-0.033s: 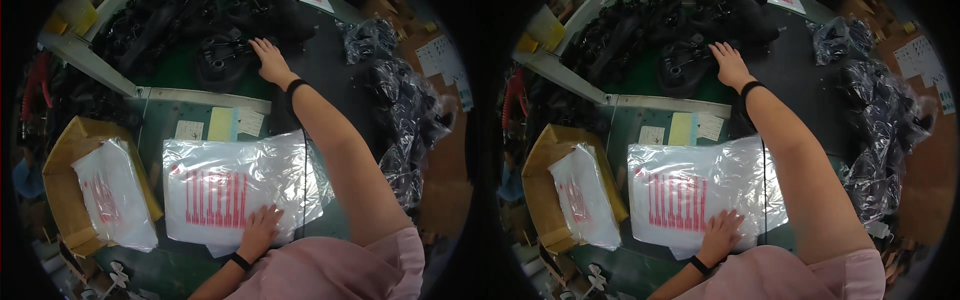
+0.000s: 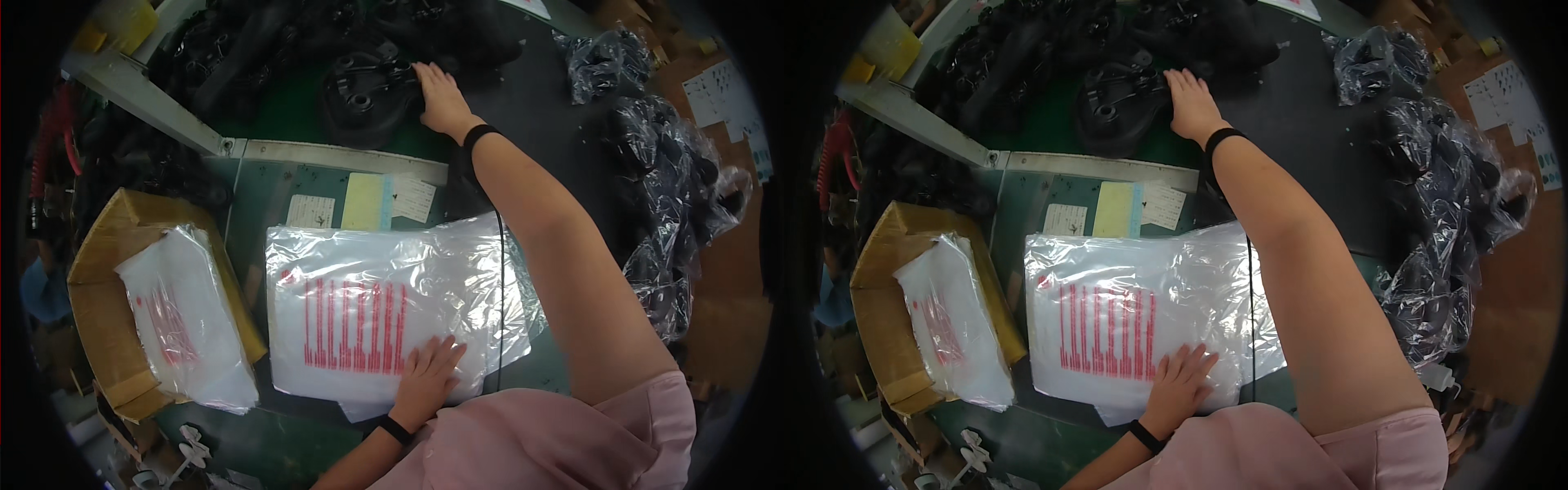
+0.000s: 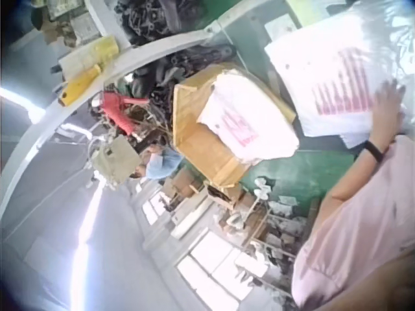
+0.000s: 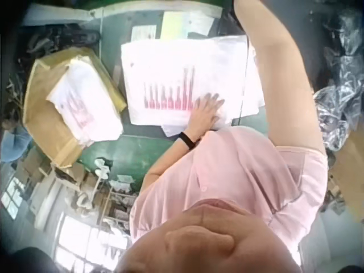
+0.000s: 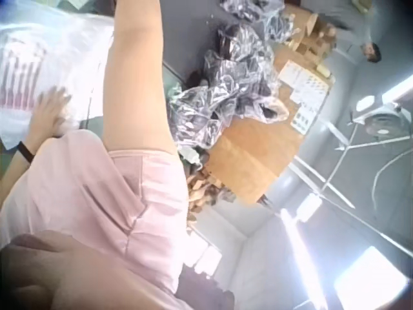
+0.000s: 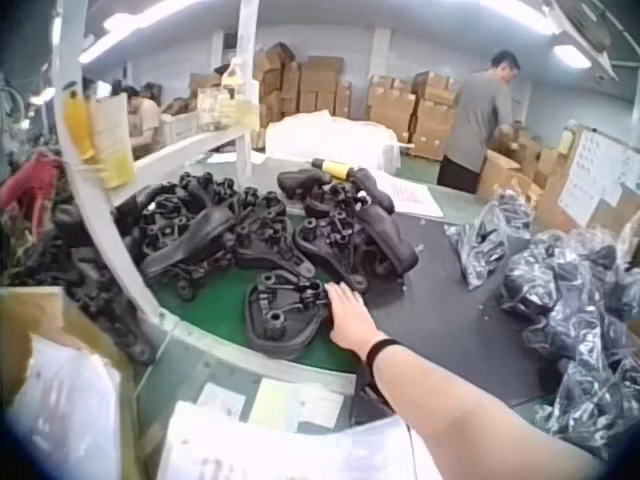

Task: The person repeatedly picks up black bicycle seats from a pile, wipes them with a cloth, and places them into clear plastic bags. The person handles the seats one at a time, turning them over to clean different sides before bagging them.

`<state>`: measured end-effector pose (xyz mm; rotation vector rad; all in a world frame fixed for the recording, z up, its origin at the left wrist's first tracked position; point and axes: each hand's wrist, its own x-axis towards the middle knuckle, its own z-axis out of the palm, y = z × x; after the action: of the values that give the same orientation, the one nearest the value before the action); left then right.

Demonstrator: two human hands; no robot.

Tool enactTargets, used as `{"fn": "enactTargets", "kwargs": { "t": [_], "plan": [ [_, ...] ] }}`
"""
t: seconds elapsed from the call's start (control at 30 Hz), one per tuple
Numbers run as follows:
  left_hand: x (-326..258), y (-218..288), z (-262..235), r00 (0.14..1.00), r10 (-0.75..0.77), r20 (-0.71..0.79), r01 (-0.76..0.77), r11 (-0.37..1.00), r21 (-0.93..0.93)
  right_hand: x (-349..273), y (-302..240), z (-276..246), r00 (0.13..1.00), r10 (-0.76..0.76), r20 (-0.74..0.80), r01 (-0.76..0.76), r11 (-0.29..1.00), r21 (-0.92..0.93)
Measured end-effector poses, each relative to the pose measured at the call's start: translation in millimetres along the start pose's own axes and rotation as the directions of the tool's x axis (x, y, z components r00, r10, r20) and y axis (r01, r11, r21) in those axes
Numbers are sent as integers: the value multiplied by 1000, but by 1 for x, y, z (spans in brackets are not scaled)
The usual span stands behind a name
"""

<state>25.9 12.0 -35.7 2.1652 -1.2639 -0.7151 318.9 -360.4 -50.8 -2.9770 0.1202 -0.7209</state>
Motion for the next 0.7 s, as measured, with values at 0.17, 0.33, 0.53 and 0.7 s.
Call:
{"fn": "enactTargets", "kwargs": {
  "t": [0.17, 0.33, 0.53, 0.7],
  "plan": [
    [-3, 4, 6, 996, -63, -61, 60, 997, -41, 6, -9, -11, 994, -102, 42, 102, 995, -9],
    [2, 6, 5, 990, -76, -119, 72, 997, -35, -45, -47, -98, 901, 139, 410, -323, 847, 423],
    [18, 43, 0, 928, -176, -327, 178, 984, -26, -230, -56, -216, 692, -110, 713, -498, -788, 362],
    [39, 78, 28, 924, -232, -304, 304, 928, 217, -402, -59, -263, 540, 129, 832, -537, -708, 458]
  ]
}}
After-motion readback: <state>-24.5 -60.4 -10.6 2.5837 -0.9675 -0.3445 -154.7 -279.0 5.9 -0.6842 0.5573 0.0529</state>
